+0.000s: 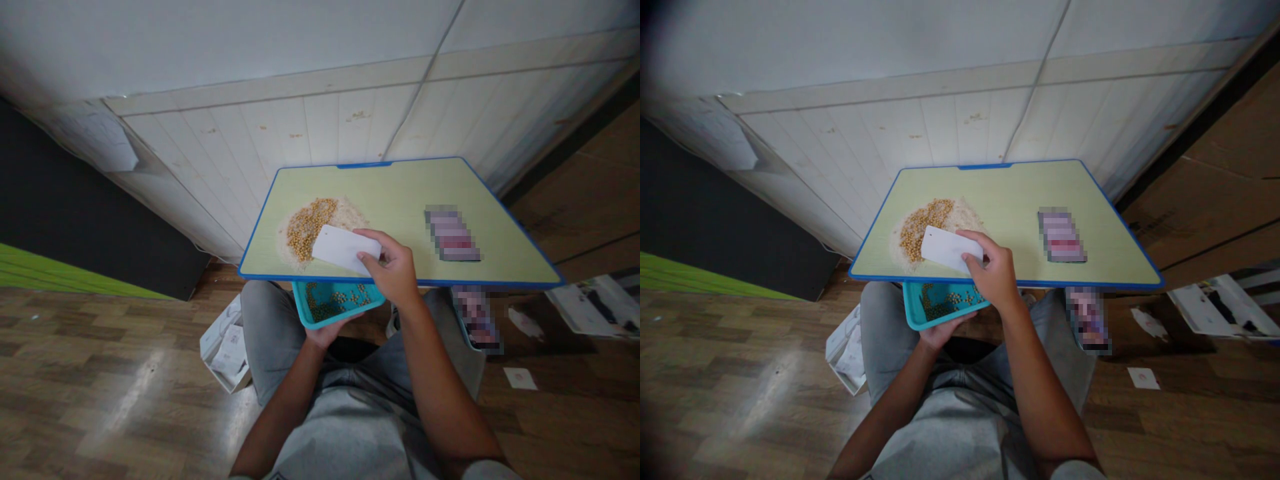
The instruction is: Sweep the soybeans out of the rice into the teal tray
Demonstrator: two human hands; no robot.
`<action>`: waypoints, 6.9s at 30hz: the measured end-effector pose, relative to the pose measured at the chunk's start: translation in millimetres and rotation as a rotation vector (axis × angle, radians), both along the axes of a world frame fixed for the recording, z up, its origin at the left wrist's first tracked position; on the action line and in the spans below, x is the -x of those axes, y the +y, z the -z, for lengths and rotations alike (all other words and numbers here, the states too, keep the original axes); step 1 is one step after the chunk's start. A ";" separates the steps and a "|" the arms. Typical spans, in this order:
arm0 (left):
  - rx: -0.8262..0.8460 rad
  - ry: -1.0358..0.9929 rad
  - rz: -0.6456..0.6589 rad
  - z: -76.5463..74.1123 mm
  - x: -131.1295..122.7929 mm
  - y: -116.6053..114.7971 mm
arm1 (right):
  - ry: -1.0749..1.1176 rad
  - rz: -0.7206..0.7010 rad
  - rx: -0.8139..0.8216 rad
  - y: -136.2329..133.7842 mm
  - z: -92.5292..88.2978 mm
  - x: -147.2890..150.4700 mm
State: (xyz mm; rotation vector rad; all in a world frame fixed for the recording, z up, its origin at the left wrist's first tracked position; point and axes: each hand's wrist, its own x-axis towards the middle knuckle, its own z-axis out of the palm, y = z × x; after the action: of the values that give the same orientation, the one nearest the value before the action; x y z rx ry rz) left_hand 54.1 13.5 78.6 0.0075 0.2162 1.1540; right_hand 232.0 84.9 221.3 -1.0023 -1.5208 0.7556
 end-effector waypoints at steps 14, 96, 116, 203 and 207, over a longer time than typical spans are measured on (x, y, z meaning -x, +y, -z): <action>0.024 -0.026 -0.004 2.2 0.4 0.9 | -0.013 0.002 0.024 -0.6 0.0 -1.0; 0.013 -0.093 0.000 7.7 -1.0 0.1 | -0.322 0.289 -0.161 151.5 -50.8 27.2; -0.049 -0.060 0.039 18.8 2.4 2.8 | -0.383 0.056 -0.057 204.5 -40.1 43.9; -0.022 0.023 0.018 11.7 -2.9 -0.5 | -0.516 -0.130 -0.118 59.9 -69.1 0.9; -0.024 0.023 0.018 7.7 -4.3 0.0 | -0.504 -0.136 -0.114 53.4 -67.6 -5.0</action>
State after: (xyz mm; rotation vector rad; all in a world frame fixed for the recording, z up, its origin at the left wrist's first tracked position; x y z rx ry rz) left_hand 58.4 13.5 70.9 0.0435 0.2219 1.1391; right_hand 236.9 138.3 288.9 -1.0603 -2.0585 0.5211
